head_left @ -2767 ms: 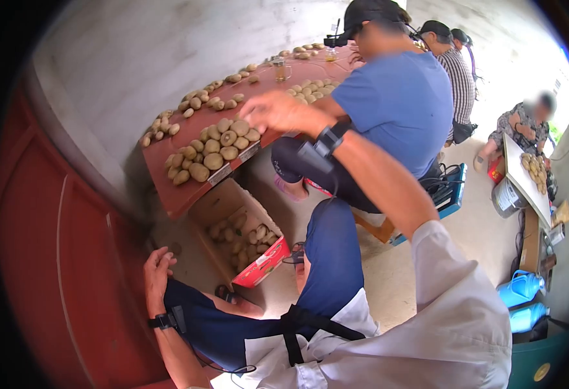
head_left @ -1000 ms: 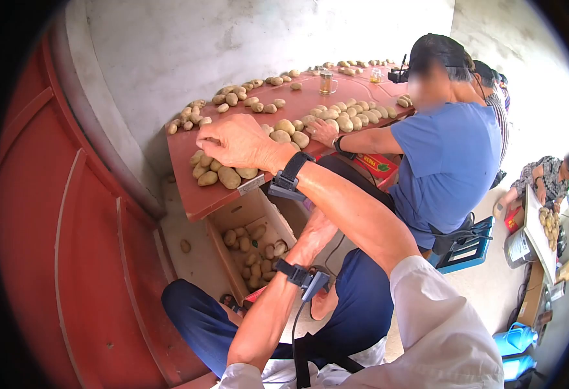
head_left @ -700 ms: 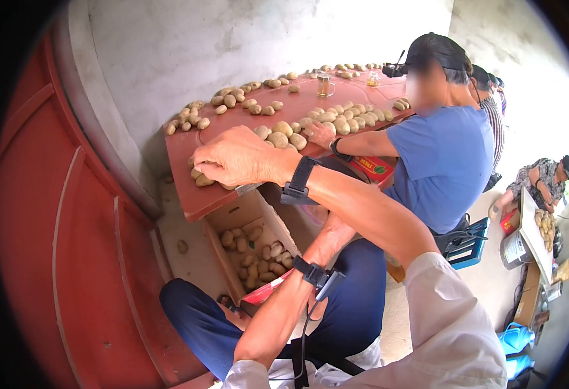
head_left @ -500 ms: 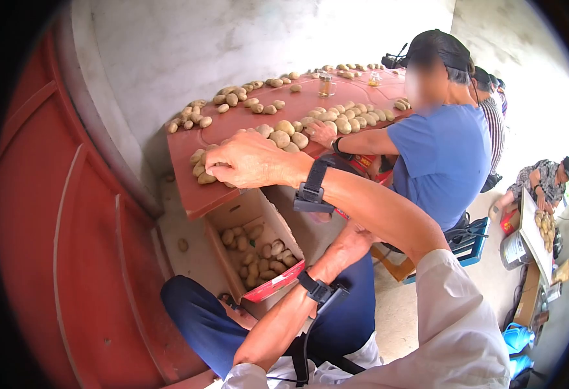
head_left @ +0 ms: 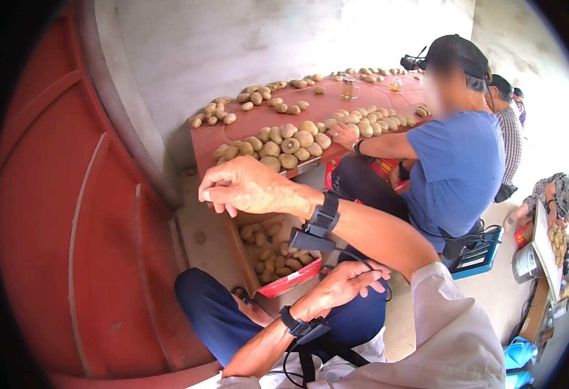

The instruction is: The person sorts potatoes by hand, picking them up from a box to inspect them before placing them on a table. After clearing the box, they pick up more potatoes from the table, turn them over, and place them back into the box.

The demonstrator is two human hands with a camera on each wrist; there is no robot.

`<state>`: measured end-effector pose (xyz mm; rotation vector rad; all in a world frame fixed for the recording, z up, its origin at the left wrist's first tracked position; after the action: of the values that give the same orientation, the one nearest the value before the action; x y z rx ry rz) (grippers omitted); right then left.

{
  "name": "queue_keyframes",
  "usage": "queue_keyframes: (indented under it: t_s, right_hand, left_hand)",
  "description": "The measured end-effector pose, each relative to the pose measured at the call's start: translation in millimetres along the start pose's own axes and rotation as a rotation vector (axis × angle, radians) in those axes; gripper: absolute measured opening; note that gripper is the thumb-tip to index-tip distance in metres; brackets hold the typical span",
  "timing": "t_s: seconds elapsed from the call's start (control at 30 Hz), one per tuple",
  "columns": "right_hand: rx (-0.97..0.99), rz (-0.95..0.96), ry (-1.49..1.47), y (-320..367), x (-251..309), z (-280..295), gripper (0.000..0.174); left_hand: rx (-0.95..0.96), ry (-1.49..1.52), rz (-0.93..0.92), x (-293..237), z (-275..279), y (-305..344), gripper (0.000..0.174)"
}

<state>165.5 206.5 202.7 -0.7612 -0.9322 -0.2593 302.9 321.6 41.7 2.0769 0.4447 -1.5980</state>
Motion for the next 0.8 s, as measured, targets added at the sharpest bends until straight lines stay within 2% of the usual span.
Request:
queue_keyframes:
  t_s: [0.13, 0.23, 0.33, 0.43, 0.57, 0.8]
  right_hand:
    - [-0.046, 0.088, -0.078, -6.1, -9.1, -30.1, 0.023]
    - [-0.034, 0.109, -0.054, -0.1, -28.4, -36.7, 0.024]
    - [-0.034, 0.091, 0.049, 9.6, -53.1, -27.3, 0.023]
    - [-0.172, -0.017, -0.093, 19.9, -88.4, -10.4, 0.02]
    - [-0.348, -0.046, -0.153, 28.9, -125.2, 12.9, 0.021]
    - [-0.411, -0.045, -0.157, 29.6, -135.9, 43.0, 0.02]
  left_hand:
    - [-0.188, 0.049, 0.071, 31.4, 25.6, 16.8, 0.035]
    - [-0.257, 0.122, 0.046, 55.2, 30.8, 17.5, 0.033]
    - [-0.217, 0.183, 0.098, 66.8, 28.2, 17.5, 0.031]
    - [-0.187, 0.227, 0.099, 77.3, 27.6, 13.3, 0.03]
    - [-0.2, 0.251, 0.181, 91.9, 36.7, 7.3, 0.03]
    - [-0.194, 0.145, 0.289, 88.1, 46.5, 0.9, 0.031]
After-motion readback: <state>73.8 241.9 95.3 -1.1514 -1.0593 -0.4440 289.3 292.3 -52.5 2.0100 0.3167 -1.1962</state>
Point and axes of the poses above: each hand's wrist, its own y-axis away from the middle knuckle, its own z-axis out of the back of the hand, x = y × z, the point moved 6 cm from there along -y, towards the middle knuckle, and after that the axes turned 13 degrees about z, right-handed, at the moved point
